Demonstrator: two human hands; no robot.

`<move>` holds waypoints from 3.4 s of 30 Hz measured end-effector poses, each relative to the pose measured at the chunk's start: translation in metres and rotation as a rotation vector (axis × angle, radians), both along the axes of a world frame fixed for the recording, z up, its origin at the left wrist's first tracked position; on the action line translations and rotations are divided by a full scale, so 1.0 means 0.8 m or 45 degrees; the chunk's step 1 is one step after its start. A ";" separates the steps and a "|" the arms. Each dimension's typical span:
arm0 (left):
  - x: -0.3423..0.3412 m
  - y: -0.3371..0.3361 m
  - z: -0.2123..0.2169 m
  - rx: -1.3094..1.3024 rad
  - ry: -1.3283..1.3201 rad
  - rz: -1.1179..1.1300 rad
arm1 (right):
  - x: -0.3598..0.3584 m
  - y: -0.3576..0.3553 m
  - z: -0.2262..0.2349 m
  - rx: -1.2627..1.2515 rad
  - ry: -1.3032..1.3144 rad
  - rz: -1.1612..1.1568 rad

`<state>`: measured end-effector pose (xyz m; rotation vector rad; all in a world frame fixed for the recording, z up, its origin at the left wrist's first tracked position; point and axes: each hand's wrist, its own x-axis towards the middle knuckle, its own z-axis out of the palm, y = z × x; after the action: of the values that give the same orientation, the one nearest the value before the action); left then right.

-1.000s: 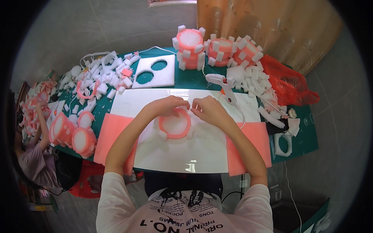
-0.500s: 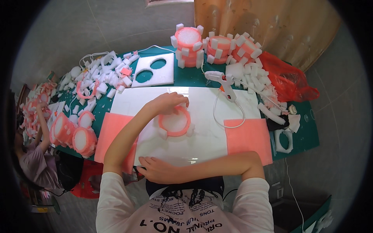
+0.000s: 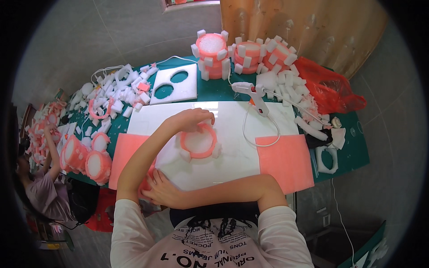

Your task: Using a hot glue gun to attach small white foam blocks onto a pink foam ring to assemble a product.

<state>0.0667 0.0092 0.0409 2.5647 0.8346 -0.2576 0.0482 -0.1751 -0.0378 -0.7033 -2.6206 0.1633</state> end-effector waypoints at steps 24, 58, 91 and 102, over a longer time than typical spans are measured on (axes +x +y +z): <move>-0.002 0.003 0.005 -0.224 -0.175 0.051 | 0.108 -0.066 -0.020 -0.698 -0.709 1.036; -0.006 0.007 -0.008 -0.164 -0.202 0.058 | 0.104 -0.045 -0.065 -0.614 -0.625 0.755; -0.014 0.012 -0.006 -0.299 -0.198 0.075 | 0.118 -0.044 -0.078 -0.529 -0.443 0.793; -0.012 0.004 0.000 -0.293 -0.132 0.034 | 0.113 -0.045 -0.072 -0.574 -0.594 0.771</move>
<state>0.0574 0.0121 0.0413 2.3303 0.7544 -0.1983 0.1386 -0.2107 -0.0952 -0.0387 -3.2142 0.8806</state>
